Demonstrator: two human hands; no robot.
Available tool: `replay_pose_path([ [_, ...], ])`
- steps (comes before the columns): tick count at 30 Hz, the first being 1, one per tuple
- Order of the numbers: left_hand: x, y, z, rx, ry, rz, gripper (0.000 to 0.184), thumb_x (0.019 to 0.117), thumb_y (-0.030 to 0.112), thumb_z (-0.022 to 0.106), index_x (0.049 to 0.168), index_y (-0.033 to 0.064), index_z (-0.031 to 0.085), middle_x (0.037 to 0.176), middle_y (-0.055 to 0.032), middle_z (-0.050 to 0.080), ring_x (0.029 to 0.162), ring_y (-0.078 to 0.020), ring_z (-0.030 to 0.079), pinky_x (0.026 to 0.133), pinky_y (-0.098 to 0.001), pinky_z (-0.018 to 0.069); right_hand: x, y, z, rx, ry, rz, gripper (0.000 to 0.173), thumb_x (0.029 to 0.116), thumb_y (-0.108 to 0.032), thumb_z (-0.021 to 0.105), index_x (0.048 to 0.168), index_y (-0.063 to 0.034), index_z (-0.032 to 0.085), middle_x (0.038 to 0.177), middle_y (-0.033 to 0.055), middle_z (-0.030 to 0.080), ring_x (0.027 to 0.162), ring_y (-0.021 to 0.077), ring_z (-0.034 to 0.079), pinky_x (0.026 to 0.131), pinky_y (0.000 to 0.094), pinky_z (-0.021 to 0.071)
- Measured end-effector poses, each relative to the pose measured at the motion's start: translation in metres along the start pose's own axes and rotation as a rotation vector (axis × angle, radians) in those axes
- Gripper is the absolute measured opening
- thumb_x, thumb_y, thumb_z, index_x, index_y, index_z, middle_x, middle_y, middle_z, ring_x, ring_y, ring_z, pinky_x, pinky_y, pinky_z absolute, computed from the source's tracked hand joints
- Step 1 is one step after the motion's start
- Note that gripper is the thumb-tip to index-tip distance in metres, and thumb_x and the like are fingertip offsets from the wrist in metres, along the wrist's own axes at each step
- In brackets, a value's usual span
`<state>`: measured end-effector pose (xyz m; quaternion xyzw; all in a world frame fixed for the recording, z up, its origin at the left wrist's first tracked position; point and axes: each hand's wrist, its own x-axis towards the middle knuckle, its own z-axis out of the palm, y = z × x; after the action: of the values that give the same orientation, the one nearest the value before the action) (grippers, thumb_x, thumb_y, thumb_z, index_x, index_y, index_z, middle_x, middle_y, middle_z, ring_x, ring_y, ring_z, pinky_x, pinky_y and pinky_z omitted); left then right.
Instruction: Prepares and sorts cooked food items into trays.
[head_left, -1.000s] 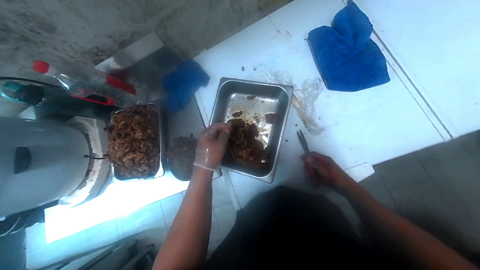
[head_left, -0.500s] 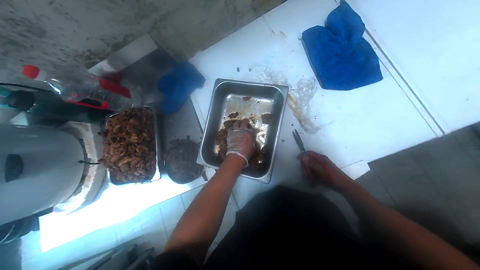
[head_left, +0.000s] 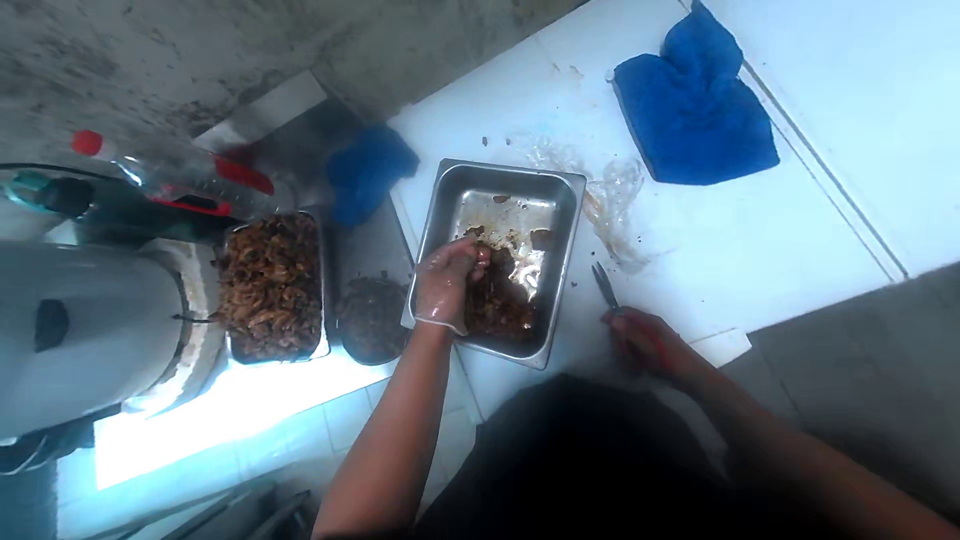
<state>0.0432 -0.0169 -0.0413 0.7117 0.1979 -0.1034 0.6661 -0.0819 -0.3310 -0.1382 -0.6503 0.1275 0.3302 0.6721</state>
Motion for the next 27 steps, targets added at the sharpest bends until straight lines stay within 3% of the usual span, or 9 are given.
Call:
replay_pose_path([
  [3,-0.007,0.007,-0.003,-0.104,-0.03,-0.062,0.026,0.1071,0.008,0.051,0.128,-0.0019,0.063,0.105,-0.0162,0.074,0.09,-0.0232,0.074,0.083,-0.0353,0.0625,-0.004,-0.008,0.007,-0.032,0.045,-0.052,0.036,0.1037,-0.038,0.051,0.121,-0.0081,0.061,0.071,0.0068,0.061,0.053,0.0174,0.059,0.047,0.031,0.052],
  [6,-0.014,0.013,-0.007,-0.191,-0.119,-0.084,0.033,0.1092,0.007,0.042,0.137,-0.0019,0.058,0.112,-0.0184,0.072,0.097,-0.0267,0.074,0.087,-0.0389,0.0617,-0.006,-0.025,0.015,-0.057,0.03,-0.163,0.047,0.0981,-0.05,0.055,0.125,-0.0114,0.059,0.074,0.0066,0.063,0.058,0.0172,0.062,0.051,0.0298,0.0539],
  [11,-0.023,0.02,-0.008,-0.268,-0.181,-0.092,0.034,0.1088,0.006,0.038,0.134,-0.0028,0.058,0.116,-0.0195,0.071,0.102,-0.0281,0.073,0.091,-0.0406,0.0605,-0.007,-0.059,0.023,-0.132,-0.065,-0.196,0.056,0.0915,-0.057,0.065,0.129,-0.016,0.059,0.079,0.0053,0.065,0.06,0.0152,0.063,0.051,0.026,0.0523],
  [15,-0.042,0.025,-0.038,-0.221,-0.113,-0.034,0.032,0.1062,0.006,0.045,0.134,0.0003,0.059,0.116,-0.0154,0.071,0.101,-0.0242,0.073,0.092,-0.0386,0.0604,-0.007,-0.062,0.027,-0.237,-0.071,-0.239,0.056,0.092,-0.057,0.065,0.131,-0.018,0.059,0.076,0.0006,0.063,0.058,0.0116,0.06,0.051,0.0251,0.0509],
  [17,-0.051,0.025,-0.07,-0.182,0.023,0.05,0.027,0.1047,0.005,0.049,0.129,0.0005,0.061,0.111,-0.0129,0.072,0.096,-0.0221,0.073,0.087,-0.0377,0.0614,-0.009,-0.057,0.026,-0.26,-0.061,-0.227,0.053,0.0933,-0.053,0.066,0.131,-0.017,0.059,0.076,0.0007,0.063,0.057,0.0117,0.059,0.05,0.0255,0.0506],
  [20,-0.05,0.009,-0.124,0.361,0.346,0.16,0.018,0.0975,0.007,0.067,0.114,0.0033,0.072,0.108,-0.0066,0.075,0.096,-0.016,0.072,0.089,-0.0371,0.0601,-0.011,-0.043,0.021,-0.348,-0.019,-0.192,0.048,0.095,-0.049,0.066,0.131,-0.0174,0.059,0.079,0.001,0.064,0.057,0.0125,0.059,0.05,0.0287,0.0519],
  [21,-0.045,-0.001,-0.141,0.627,0.395,0.142,0.017,0.0959,0.013,0.072,0.111,0.0068,0.075,0.112,-0.0079,0.075,0.102,-0.0206,0.071,0.093,-0.0459,0.0573,-0.01,-0.038,0.019,-0.375,-0.014,-0.179,0.044,0.097,-0.044,0.066,0.131,-0.0165,0.059,0.08,0.0028,0.065,0.057,0.0141,0.06,0.051,0.0313,0.0531],
  [23,-0.039,-0.015,-0.153,0.986,0.392,0.034,0.024,0.0977,0.026,0.071,0.117,0.0125,0.074,0.118,-0.0132,0.072,0.109,-0.035,0.068,0.094,-0.065,0.0517,-0.008,-0.03,0.019,-0.423,0.003,-0.154,0.042,0.0983,-0.042,0.065,0.131,-0.0165,0.059,0.079,0.0036,0.064,0.057,0.0155,0.06,0.05,0.0332,0.0534],
  [27,-0.043,-0.027,-0.098,1.076,0.183,0.225,0.026,0.1018,0.025,0.063,0.124,0.0147,0.073,0.13,-0.0107,0.068,0.12,-0.0307,0.065,0.102,-0.0587,0.051,-0.008,-0.022,0.022,-0.521,0.187,-0.109,0.045,0.099,-0.044,0.066,0.131,-0.0139,0.059,0.083,0.0057,0.065,0.064,0.018,0.062,0.058,0.0402,0.0561],
])
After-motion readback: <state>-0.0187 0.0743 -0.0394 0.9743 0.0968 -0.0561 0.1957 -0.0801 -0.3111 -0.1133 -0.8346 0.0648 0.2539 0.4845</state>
